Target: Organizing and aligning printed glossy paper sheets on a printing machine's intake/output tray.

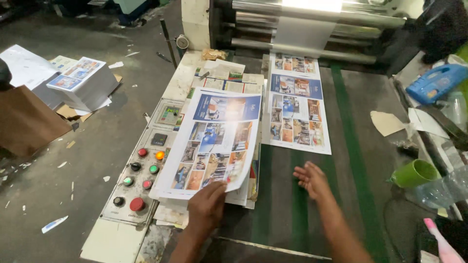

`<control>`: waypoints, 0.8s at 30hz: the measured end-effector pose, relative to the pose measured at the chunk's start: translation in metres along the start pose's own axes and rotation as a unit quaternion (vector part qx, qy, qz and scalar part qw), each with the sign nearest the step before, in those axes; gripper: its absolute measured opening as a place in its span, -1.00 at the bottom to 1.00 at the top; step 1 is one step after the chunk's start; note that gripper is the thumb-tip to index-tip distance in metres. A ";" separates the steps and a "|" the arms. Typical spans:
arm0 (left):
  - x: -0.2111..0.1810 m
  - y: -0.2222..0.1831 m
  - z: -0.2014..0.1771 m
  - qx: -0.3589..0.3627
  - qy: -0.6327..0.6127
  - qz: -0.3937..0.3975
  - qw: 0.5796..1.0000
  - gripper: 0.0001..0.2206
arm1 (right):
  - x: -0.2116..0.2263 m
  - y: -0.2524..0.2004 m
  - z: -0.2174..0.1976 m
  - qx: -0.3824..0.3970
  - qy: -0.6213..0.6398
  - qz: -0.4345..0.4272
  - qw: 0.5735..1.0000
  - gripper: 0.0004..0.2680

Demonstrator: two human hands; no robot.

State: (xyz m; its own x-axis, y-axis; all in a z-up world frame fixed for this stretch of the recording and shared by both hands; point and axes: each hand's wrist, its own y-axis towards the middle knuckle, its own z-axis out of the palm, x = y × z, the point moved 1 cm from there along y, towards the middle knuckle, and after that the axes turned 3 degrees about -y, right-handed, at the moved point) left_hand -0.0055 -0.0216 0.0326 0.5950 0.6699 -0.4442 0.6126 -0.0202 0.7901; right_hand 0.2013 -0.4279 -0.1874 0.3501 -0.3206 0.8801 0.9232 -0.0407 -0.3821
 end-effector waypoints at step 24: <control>0.050 -0.043 0.042 0.341 0.178 -0.050 0.922 -0.27 | -0.015 -0.184 -0.071 -0.193 -0.042 -0.015 0.980 -0.80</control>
State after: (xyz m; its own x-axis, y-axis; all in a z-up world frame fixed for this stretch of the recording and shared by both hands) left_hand 0.0197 -0.0181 -0.0414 0.3834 0.8926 -0.2373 0.9119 -0.3252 0.2503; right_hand 0.0152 -0.4827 -0.1506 0.3515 -0.2348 0.9063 0.8104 -0.4084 -0.4201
